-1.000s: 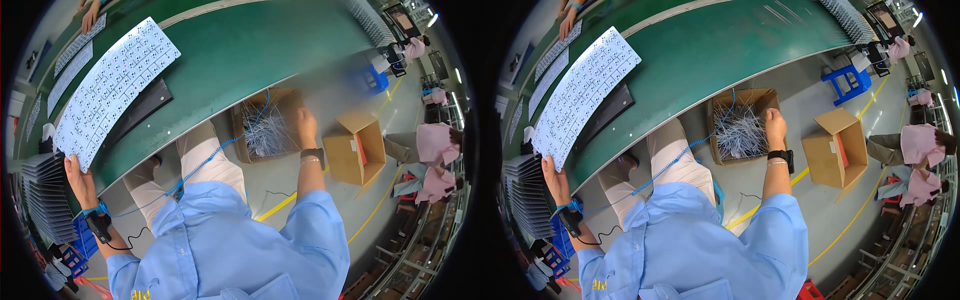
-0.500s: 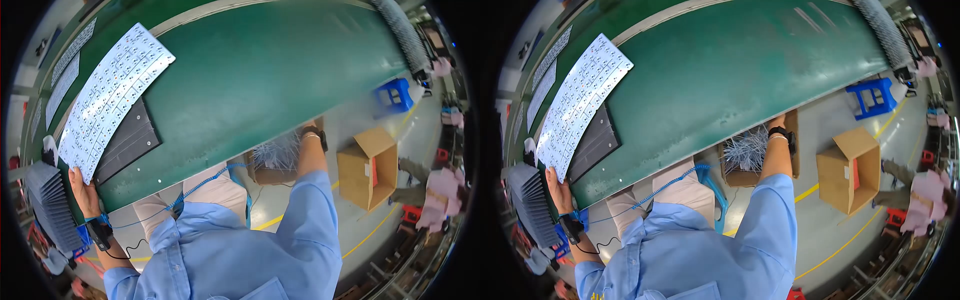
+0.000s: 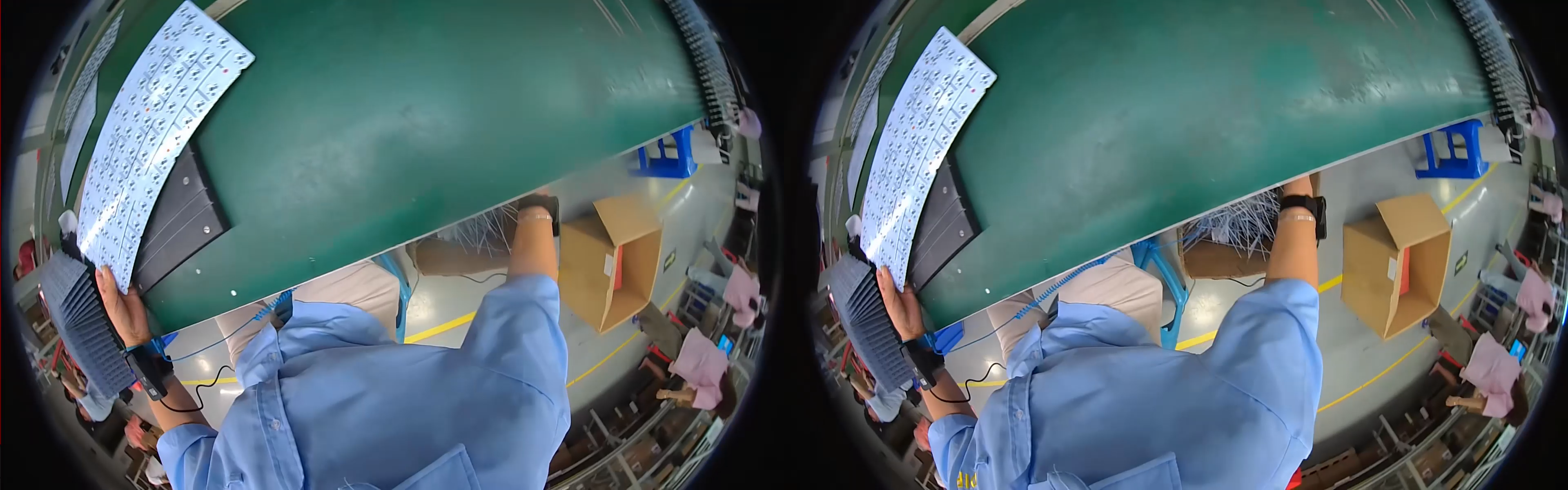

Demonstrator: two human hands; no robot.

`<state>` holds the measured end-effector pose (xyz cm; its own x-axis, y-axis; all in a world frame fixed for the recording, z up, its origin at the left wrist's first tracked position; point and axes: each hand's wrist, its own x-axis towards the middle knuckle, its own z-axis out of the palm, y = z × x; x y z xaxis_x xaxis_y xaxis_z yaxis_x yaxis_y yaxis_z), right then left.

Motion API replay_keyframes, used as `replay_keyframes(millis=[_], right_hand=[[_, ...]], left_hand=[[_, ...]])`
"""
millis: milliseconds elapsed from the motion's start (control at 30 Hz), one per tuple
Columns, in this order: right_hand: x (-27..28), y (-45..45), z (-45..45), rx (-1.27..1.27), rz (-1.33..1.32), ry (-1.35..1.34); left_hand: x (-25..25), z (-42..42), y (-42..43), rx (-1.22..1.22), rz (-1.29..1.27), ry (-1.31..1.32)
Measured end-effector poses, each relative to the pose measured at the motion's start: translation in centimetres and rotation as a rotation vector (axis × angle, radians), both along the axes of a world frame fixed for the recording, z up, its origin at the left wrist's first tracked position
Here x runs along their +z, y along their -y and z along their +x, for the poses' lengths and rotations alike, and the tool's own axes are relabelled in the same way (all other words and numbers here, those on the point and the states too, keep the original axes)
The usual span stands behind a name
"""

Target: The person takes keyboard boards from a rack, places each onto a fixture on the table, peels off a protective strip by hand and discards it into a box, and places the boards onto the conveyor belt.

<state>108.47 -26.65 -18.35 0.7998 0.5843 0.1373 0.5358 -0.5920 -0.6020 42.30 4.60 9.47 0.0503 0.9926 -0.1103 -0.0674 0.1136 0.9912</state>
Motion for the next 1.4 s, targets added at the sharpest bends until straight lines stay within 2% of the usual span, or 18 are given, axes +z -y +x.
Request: replay_keyframes(millis=[67,133,167,267,333,400,600,667,700,767,867,1000,1067,1200,1267,1300,1333,1400], right_hand=[[2.8,1.0,-0.5,-0.053,0.19,-0.192],[7.5,1.7,-2.2,-0.071,0.165,0.021],[10.2,1.9,-3.5,-0.102,0.106,0.263],[14.9,3.5,-6.6,-0.093,0.25,0.258],[13.7,4.6,-6.8,-0.073,0.136,0.396],[12.5,4.3,-7.8,-0.081,0.161,0.413],[6.3,9.2,-10.2,0.015,-0.029,0.205],[4.5,12.8,-10.5,-0.232,-0.12,0.046],[3.6,14.7,-10.8,-0.239,-0.125,0.049],[1.6,18.2,-11.7,-0.475,-0.402,-0.048],[-1.5,22.1,-13.7,-0.53,-0.545,-0.191],[-5.1,23.9,-16.1,-0.679,-0.435,-0.388],[-5.2,23.7,-17.0,-0.851,-0.118,-0.817],[-4.3,23.2,-17.0,-0.92,0.037,-0.667],[-1.7,23.9,-16.5,-0.727,-0.071,-0.372],[2.1,23.0,-16.7,-0.673,-0.189,-0.25],[5.4,22.4,-16.7,-0.675,-0.189,-0.245],[10.9,21.8,-16.9,-0.674,-0.405,-0.168]], left_hand=[[0.1,-0.1,-0.1,-0.012,-0.008,-0.017],[-0.1,-0.9,-0.6,-0.042,-0.014,-0.016],[-0.4,-1.4,-0.8,-0.009,-0.003,-0.018],[-0.5,-1.3,-1.0,-0.017,0.015,-0.053],[-0.6,-1.6,-1.2,-0.037,0.016,-0.045],[-0.6,-1.7,-1.4,-0.05,0.021,-0.041],[-0.6,-1.1,-1.4,-0.086,0.044,-0.025],[-0.6,-0.9,-1.5,-0.079,0.05,-0.025],[-0.7,-0.7,-1.4,-0.086,0.044,-0.022],[-0.6,-0.5,-1.4,-0.077,0.038,-0.013],[-0.8,-0.8,-1.6,-0.084,0.049,-0.03],[-0.6,-0.1,-1.2,-0.08,0.071,-0.052],[-0.8,-0.3,-1.4,-0.1,0.08,-0.023],[-0.8,-0.1,-1.2,-0.094,0.078,-0.022],[-0.7,0.2,-1.0,-0.084,0.079,-0.043],[-0.7,0.3,-1.0,-0.075,0.078,-0.07],[-0.7,0.2,-1.1,-0.077,0.076,-0.065],[-0.9,0.0,-1.3,-0.089,0.083,-0.053]])
